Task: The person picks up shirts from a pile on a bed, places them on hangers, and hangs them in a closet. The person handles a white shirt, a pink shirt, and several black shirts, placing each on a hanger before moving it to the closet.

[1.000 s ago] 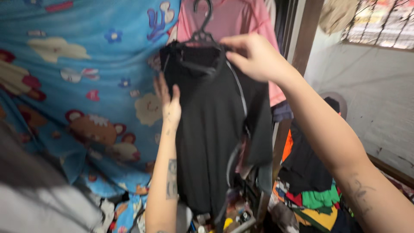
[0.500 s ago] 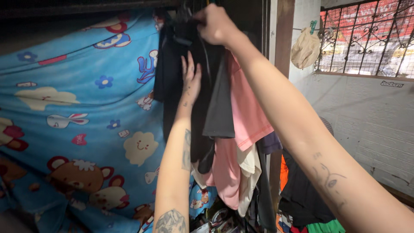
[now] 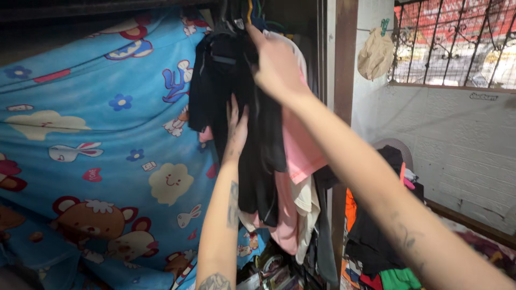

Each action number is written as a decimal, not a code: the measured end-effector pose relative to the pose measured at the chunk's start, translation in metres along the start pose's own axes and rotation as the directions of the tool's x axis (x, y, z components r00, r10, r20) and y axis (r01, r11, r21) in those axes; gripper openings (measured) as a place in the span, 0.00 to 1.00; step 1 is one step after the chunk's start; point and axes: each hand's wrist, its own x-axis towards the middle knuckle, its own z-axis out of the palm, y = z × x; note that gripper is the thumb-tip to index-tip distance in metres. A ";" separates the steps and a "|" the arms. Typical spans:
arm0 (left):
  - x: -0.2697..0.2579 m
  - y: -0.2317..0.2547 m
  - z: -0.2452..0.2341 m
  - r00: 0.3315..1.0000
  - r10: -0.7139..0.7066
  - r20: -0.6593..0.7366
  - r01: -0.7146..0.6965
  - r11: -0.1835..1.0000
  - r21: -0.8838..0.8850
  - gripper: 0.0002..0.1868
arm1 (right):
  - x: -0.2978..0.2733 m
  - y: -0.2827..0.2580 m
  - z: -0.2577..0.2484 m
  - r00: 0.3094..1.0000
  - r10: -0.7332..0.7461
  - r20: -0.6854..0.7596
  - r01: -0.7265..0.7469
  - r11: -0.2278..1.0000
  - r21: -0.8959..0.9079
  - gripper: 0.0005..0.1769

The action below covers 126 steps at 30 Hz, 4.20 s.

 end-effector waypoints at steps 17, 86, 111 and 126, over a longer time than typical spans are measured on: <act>-0.331 0.156 0.199 0.969 0.191 -0.155 -0.224 0.946 -0.233 0.22 | -0.366 0.095 -0.103 0.792 0.452 0.411 -0.568 0.297 0.768 0.16; -0.293 -0.269 0.593 0.439 -0.829 0.346 0.855 0.267 -0.445 0.20 | -0.570 0.716 0.061 0.348 0.680 0.646 -0.938 0.251 0.240 0.13; -0.435 -0.051 0.587 0.568 -0.691 0.447 0.814 0.396 -0.424 0.27 | -0.585 0.488 -0.208 -0.003 0.796 0.606 -0.997 -0.050 0.060 0.16; -0.377 0.003 0.501 0.306 -0.709 0.635 0.951 0.263 -0.163 0.14 | -0.515 0.459 -0.200 0.344 0.510 0.788 -0.823 -0.240 0.515 0.16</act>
